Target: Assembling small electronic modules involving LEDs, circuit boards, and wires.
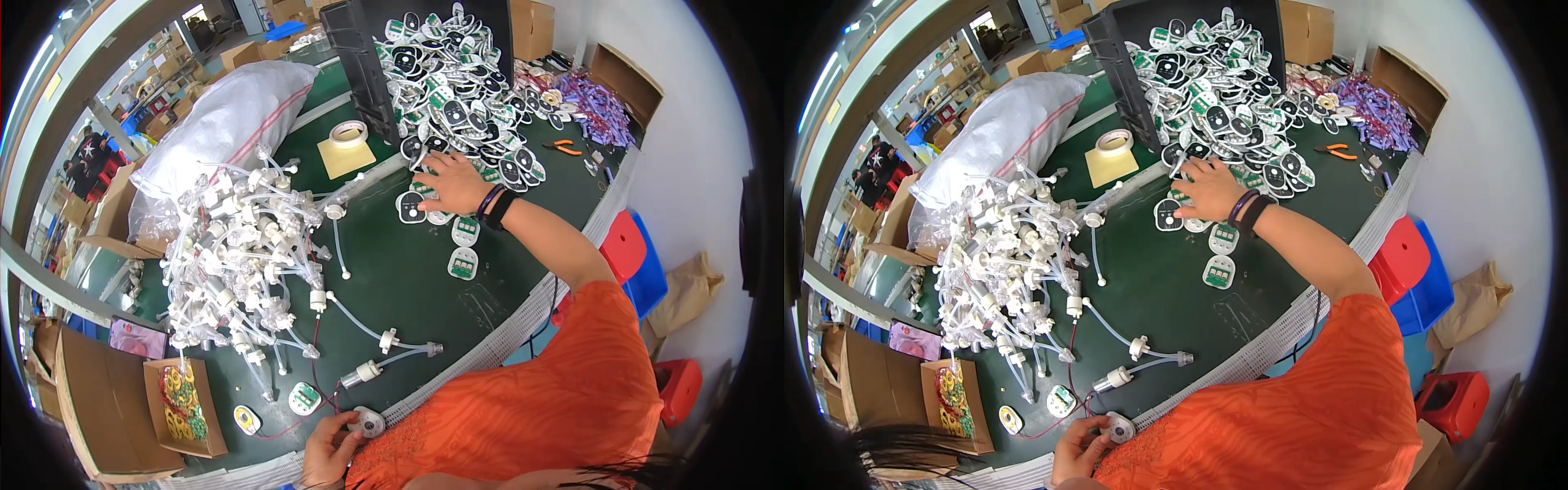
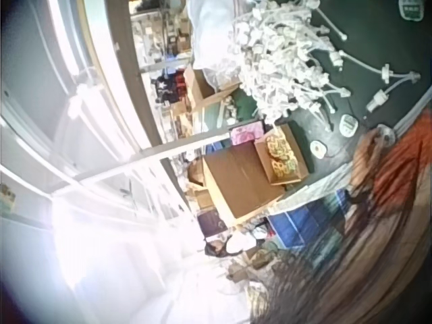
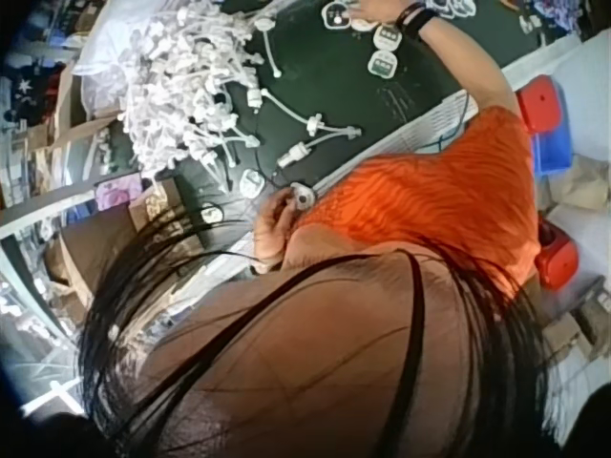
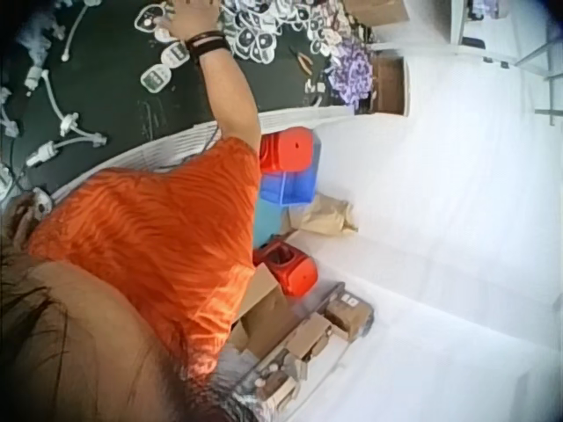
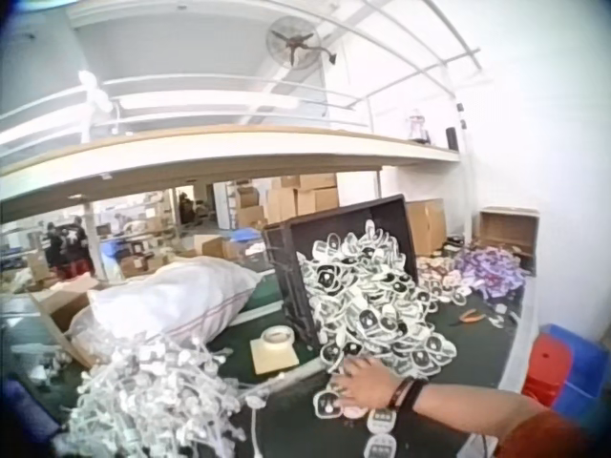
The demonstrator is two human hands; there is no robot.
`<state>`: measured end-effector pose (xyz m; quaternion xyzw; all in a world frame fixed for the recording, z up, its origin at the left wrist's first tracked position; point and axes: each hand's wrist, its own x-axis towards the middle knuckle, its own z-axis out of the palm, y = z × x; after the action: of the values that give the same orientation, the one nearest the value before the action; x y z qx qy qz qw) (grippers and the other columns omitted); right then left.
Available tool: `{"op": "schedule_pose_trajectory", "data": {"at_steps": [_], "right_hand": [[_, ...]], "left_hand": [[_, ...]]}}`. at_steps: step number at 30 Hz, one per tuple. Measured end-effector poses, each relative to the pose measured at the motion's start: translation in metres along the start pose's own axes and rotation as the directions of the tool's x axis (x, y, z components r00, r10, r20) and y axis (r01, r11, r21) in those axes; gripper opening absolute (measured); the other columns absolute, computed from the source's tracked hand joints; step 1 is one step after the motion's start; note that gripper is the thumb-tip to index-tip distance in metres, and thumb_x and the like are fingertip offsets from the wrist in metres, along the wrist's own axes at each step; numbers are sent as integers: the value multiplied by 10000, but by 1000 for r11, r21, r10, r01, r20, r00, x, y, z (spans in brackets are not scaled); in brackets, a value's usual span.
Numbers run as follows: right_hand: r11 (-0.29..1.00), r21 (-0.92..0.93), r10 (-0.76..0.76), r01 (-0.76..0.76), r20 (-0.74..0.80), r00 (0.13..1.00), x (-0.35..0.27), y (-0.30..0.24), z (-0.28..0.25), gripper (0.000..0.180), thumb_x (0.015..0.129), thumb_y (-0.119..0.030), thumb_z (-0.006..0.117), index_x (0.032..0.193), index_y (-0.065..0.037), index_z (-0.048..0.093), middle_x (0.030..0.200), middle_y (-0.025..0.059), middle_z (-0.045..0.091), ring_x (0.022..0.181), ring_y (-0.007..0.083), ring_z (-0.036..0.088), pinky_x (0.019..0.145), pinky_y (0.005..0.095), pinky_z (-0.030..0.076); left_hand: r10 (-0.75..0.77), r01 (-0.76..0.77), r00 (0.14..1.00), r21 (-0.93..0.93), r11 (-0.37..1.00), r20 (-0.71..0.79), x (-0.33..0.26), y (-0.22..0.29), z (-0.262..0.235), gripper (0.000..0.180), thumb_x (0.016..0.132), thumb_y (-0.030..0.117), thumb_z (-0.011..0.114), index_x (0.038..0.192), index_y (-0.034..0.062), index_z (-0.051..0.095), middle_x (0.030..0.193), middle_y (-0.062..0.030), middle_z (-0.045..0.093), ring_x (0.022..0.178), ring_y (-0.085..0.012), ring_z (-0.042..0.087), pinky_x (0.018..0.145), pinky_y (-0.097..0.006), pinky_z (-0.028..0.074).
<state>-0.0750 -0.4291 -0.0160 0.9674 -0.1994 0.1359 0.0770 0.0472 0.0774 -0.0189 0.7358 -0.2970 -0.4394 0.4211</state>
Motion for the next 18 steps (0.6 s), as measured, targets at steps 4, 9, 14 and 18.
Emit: {"op": "schedule_pose_trajectory", "data": {"at_steps": [4,9,14,18], "right_hand": [[984,-177,20,-33,-73,997,-5,-25,-15,472,858,-477,596,1155,-112,634,1288,151,543,1286,330,420,1038,497,313],[589,733,-396,340,-106,912,-27,-137,-73,384,831,-194,659,1171,-34,580,1199,176,570,1132,353,535,943,433,432],[205,881,-519,427,-272,810,-51,-211,-71,460,830,-139,655,1237,-2,491,1144,183,595,1084,351,563,907,445,445],[31,999,-541,25,-4,841,-50,-209,-63,383,880,-167,646,1204,-14,508,1005,152,651,967,305,631,831,391,477]], "left_hand": [[175,-175,984,17,984,-14,16,19,5,369,859,25,665,1218,25,581,1061,-95,624,734,-146,652,627,-257,505],[385,-340,914,274,900,-131,37,60,12,310,919,-21,535,1219,20,600,968,-123,644,673,-166,621,619,-265,505],[495,-437,864,351,828,-90,41,85,17,318,939,-25,479,1230,25,596,954,-119,641,636,-165,601,585,-266,496],[474,-420,871,308,854,-127,40,94,21,312,944,-34,460,1223,16,590,910,-100,622,620,-152,581,577,-261,485]]}}
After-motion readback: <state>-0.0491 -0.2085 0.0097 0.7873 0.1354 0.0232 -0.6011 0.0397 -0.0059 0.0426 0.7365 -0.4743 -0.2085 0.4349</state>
